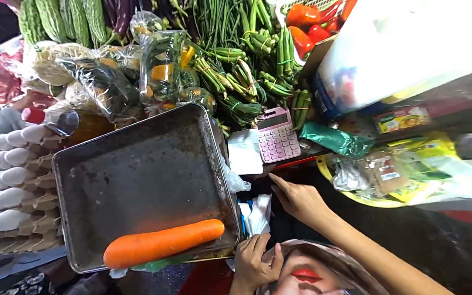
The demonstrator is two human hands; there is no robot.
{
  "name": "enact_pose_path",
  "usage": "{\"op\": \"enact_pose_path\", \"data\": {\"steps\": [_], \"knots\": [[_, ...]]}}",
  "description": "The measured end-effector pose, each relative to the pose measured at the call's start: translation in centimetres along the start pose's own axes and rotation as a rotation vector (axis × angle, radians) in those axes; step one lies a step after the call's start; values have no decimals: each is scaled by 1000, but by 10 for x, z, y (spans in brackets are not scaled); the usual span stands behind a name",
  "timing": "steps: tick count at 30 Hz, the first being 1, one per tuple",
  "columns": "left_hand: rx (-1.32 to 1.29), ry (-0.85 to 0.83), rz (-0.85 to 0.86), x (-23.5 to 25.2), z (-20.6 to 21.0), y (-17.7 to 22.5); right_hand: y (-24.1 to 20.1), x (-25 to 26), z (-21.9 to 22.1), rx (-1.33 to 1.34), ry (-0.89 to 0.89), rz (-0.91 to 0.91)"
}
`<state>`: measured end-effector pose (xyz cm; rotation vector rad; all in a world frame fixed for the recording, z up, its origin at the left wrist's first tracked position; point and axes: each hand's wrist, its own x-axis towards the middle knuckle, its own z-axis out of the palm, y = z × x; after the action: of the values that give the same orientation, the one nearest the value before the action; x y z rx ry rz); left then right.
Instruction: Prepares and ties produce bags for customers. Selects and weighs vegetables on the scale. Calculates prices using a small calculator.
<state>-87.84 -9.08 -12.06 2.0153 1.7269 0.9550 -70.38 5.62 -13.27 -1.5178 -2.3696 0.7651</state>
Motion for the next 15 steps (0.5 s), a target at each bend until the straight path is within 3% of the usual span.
{"op": "enact_pose_path", "data": {"steps": [3, 6, 12, 15], "knots": [[-27, -57, 36, 2, -4, -2, 13, -32, 3, 3, -87, 103], [-73, -108, 22, 4, -8, -1, 4, -33, 7, 62, -148, 152], [-57, -141, -102, 12, -13, 8, -34, 27, 24, 71, -59, -6], [-5, -131, -226, 15, -13, 14, -45, 65, 24, 45, -102, -64]]}}
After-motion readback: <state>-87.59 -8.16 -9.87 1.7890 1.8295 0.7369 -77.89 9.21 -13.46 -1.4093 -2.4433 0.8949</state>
